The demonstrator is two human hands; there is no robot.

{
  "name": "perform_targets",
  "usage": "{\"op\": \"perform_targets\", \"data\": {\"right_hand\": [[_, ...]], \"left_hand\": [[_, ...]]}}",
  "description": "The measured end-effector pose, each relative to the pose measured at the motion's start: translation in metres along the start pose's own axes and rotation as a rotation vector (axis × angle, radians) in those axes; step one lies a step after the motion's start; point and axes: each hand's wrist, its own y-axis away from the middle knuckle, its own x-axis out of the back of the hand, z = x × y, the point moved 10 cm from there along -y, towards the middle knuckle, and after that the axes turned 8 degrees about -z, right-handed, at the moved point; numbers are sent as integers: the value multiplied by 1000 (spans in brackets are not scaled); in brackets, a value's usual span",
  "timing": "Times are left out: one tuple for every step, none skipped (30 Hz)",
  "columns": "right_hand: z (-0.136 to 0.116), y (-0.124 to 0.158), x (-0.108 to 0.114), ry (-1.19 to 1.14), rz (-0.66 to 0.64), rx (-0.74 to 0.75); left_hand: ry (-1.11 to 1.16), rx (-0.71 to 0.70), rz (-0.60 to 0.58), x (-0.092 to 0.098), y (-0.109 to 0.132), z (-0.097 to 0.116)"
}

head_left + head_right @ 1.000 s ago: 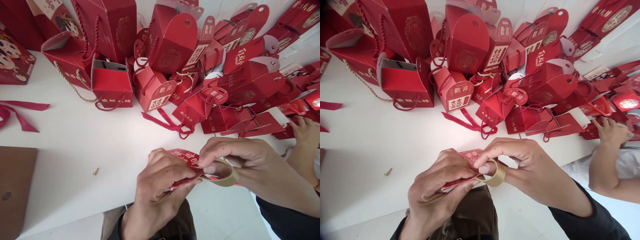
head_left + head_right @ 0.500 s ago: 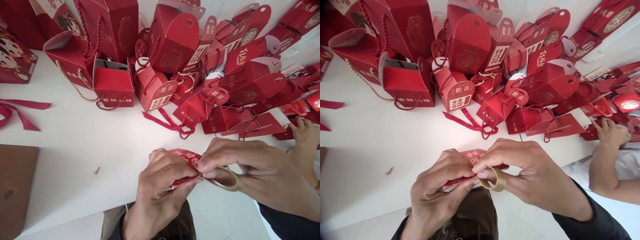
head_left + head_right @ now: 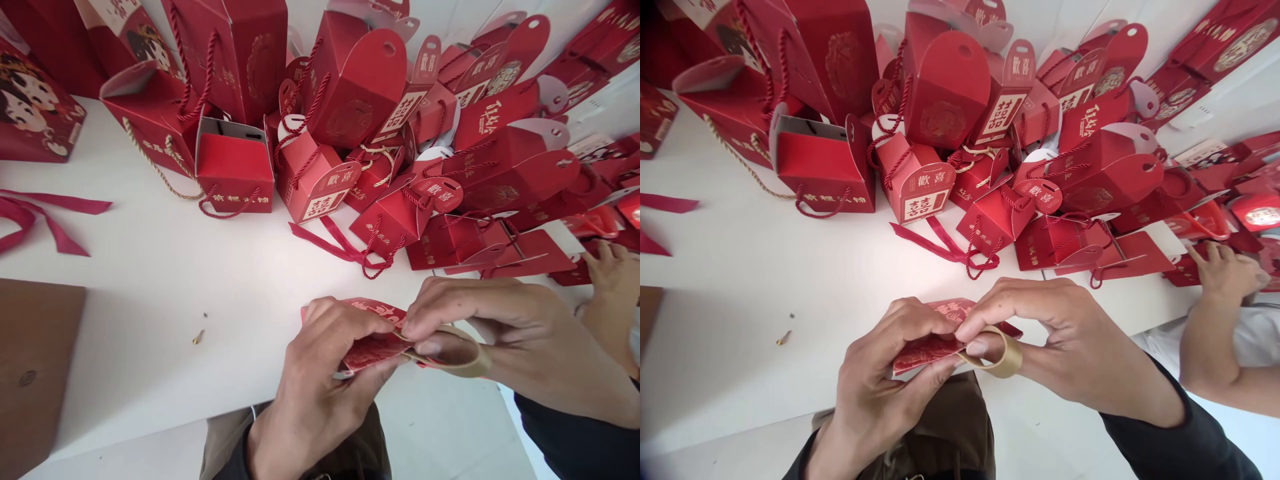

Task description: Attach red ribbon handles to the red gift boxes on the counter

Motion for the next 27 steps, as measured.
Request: {"op": "perform_targets", "data": {"right_hand": [[-3,0,0,11,-1,22],[-5,0,0,19,-5,43],[-7,0,0,26,-9,57],[-8,-1,0,29,-12,69],[-10,-1,0,31,-14,83],[-10,-1,0,31,-16,94],[-11,0,0,35,-17,102],[-11,0,-1,45,-20,107],[-11,1,-1,62,-15,111],[-10,2,-1,82,-8,109],[-9,3,-1,103,1,99],[-8,5,-1,118,10,88],[-5,6,-1,125,18,67],[-3,7,-1,126,28,40],[0,9,-1,126,36,11],[3,9,-1,128,42,-18],[5,10,-1,133,45,-39],[6,10,-1,140,42,-54],[6,10,-2,146,37,-57],[5,9,-3,152,27,-54],[4,9,-3,157,20,-47],[3,8,-4,161,20,-38],[1,8,-4,164,22,-30],[0,8,-4,167,25,-26],[-2,8,-4,168,32,-18],[-3,8,-4,168,36,-14],[-4,9,-5,170,42,-10]], "left_hand": [[-10,-20,7,1,-1,2],[-14,-33,13,2,-1,4],[-17,-37,17,3,-2,5],[-18,-36,15,4,-2,5],[-19,-31,13,4,-3,5],[-19,-26,10,3,-3,5],[-19,-22,6,3,-3,4],[-18,-24,4,2,-2,4],[-18,-28,3,2,-2,5],[-21,-35,4,2,-2,5],[-23,-41,6,1,-1,6],[-26,-46,10,2,-1,6],[-27,-48,15,2,-1,6],[-25,-50,18,2,-1,6],[-24,-52,21,3,-1,6],[-25,-55,23,3,-1,6],[-29,-61,26,3,-1,7],[-34,-66,28,4,-1,8],[-40,-67,28,4,-1,8],[-45,-67,29,4,-1,8],[-49,-66,30,4,-1,8],[-51,-65,31,4,0,8],[-52,-63,34,4,0,8],[-52,-64,37,4,0,8],[-54,-65,41,4,1,8],[-53,-65,44,4,1,8],[-50,-62,46,4,1,7]]}}
